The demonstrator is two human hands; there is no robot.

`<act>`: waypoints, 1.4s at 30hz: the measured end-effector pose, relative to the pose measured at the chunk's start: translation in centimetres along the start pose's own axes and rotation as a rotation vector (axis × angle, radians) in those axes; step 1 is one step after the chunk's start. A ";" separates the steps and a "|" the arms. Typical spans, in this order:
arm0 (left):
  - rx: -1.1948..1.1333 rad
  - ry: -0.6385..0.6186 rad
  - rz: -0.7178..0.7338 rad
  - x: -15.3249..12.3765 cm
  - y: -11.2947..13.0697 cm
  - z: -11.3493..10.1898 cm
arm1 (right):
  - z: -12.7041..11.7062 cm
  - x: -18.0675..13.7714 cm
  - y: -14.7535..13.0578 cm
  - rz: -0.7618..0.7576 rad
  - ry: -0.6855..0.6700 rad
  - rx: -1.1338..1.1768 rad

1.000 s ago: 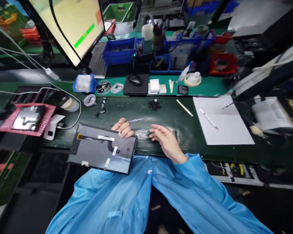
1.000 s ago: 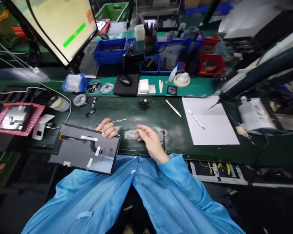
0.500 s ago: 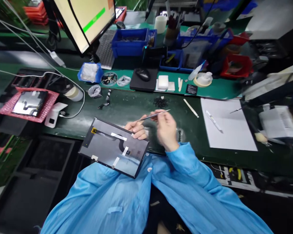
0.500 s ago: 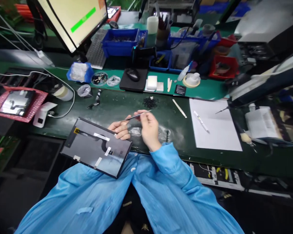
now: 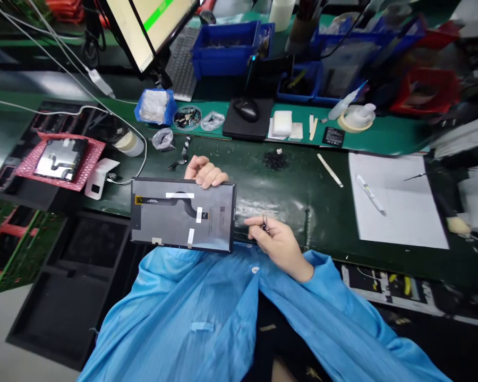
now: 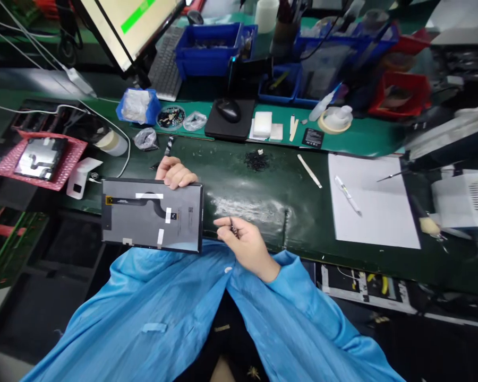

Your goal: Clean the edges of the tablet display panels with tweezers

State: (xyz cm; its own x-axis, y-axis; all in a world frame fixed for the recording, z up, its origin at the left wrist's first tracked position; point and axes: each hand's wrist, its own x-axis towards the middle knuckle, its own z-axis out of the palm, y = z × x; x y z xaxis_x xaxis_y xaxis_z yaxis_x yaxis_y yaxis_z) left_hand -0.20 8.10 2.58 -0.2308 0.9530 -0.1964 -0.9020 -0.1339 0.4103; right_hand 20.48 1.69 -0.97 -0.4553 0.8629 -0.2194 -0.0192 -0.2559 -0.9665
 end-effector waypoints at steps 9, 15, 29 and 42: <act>-0.028 -0.024 0.042 0.2 -1.3 0.3 | 2.0 0.2 -0.6 0.107 -0.207 0.141; -0.017 0.034 -0.054 -0.1 -2.4 -1.1 | 1.3 -0.4 0.0 0.144 -0.103 0.204; 0.155 0.086 -0.403 -3.5 -3.5 -4.1 | -0.7 -1.7 -0.5 0.209 -0.123 0.215; 0.156 -0.119 -0.315 -4.0 -1.7 -4.0 | -1.8 -2.3 -1.3 0.247 -0.116 0.274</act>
State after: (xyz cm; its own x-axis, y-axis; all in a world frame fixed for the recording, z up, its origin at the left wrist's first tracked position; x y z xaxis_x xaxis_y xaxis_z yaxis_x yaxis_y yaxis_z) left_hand 0.83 3.45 -0.88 0.1018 0.9669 -0.2341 -0.8533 0.2058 0.4790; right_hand 23.13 0.77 0.56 -0.5729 0.7096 -0.4101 -0.1259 -0.5706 -0.8115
